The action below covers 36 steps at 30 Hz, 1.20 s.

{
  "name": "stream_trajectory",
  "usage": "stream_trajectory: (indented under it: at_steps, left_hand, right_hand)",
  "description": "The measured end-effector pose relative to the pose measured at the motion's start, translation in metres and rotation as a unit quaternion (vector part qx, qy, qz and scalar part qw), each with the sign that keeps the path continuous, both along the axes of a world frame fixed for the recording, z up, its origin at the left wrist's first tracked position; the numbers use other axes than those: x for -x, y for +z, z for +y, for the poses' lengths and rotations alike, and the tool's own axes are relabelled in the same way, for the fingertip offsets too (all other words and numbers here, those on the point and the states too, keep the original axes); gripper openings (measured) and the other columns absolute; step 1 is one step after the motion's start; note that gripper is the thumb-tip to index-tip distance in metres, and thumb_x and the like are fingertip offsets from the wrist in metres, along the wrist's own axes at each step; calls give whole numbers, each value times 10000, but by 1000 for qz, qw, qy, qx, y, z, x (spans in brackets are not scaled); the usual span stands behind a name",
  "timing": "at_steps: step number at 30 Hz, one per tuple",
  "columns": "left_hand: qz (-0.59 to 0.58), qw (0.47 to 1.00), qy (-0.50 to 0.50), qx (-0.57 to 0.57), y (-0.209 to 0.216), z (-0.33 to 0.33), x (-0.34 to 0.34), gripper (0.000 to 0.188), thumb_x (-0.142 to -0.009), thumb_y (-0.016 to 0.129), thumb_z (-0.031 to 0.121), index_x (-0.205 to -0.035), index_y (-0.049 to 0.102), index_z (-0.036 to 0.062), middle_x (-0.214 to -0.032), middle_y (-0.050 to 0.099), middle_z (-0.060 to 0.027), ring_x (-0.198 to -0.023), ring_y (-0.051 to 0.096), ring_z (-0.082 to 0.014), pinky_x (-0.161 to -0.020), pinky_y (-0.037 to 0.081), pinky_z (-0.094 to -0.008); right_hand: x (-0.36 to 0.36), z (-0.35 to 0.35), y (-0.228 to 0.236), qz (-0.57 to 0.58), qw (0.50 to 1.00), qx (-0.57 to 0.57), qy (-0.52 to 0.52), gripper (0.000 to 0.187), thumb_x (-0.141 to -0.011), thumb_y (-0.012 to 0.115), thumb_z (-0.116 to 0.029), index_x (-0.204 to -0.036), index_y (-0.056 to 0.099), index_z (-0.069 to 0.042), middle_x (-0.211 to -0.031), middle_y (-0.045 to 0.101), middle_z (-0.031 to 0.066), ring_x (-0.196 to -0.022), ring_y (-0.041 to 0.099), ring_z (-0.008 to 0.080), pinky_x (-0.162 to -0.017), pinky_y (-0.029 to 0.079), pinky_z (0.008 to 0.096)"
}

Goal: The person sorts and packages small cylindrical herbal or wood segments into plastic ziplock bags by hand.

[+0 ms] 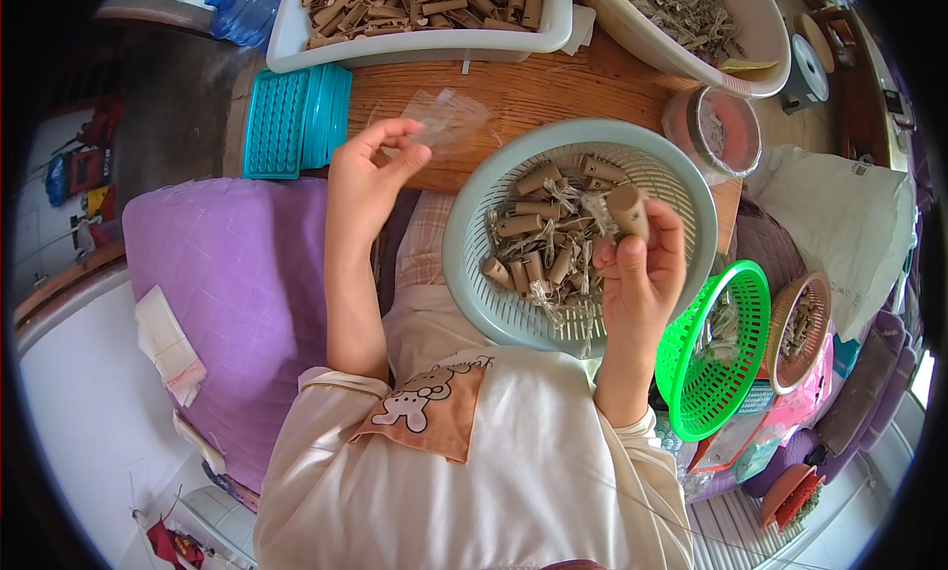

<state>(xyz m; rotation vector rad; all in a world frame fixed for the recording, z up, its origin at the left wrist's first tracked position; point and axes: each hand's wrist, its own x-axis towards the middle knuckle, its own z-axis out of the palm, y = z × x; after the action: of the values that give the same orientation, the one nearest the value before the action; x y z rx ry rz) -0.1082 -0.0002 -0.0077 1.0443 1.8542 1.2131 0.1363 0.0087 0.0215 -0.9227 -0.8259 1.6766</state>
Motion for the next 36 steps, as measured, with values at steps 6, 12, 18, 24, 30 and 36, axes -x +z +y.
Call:
stream_trajectory:
  at_steps: [6, 12, 18, 24, 30, 36]
  left_hand:
    - [-138, 985, -99, -30, 32, -14, -42, 281, -656, 716, 80, -925, 637, 70, -697, 556, 72, -501, 235, 5, -441, 202, -149]
    - [-102, 986, -124, -46, 50, -19, -60, 281, -656, 717, 103, -925, 640, 102, -685, 575, 66, -476, 257, 0, -419, 219, -160]
    - [-88, 986, -131, -55, 55, -20, -63, 292, -646, 725, 134, -924, 639, 104, -686, 583, 48, -469, 281, -9, -418, 231, -167]
    - [-88, 985, -134, -57, 53, -22, -62, 289, -654, 725, 152, -925, 638, 99, -694, 580, 45, -467, 282, -15, -417, 237, -171]
    - [-75, 987, -126, -66, 50, -19, -68, 262, -683, 706, 165, -921, 631, 86, -697, 583, 21, -501, 332, -38, -449, 272, -183]
    - [-89, 978, -173, -69, 55, -15, -73, 227, -729, 666, 157, -917, 615, 40, -724, 599, -27, -568, 471, -89, -529, 393, -210]
  right_hand:
    - [20, -6, 22, -101, 961, -227, -120, 347, -819, 561, -77, -1100, 385, 28, -1020, 499, 126, -732, 562, 127, -598, 491, 219]
    - [24, -12, 21, -164, 948, -214, -169, 365, -823, 578, -178, -1099, 402, -16, -980, 523, 112, -626, 525, 128, -501, 456, 227]
    - [23, -11, 21, -166, 944, -211, -191, 357, -824, 576, -163, -1094, 400, -8, -941, 519, 109, -618, 521, 128, -515, 456, 226]
    - [23, -9, 21, -210, 918, -263, -211, 326, -827, 568, -140, -1075, 416, 7, -906, 523, 108, -629, 521, 125, -535, 459, 224]
    - [18, -10, 29, -167, 964, -190, -84, 289, -810, 556, -26, -1070, 456, 49, -1004, 500, 131, -778, 547, 121, -593, 496, 202]
    - [15, -6, 35, -233, 960, -156, -15, 234, -789, 580, -18, -1007, 526, 50, -981, 461, 89, -759, 537, 110, -569, 478, 190]
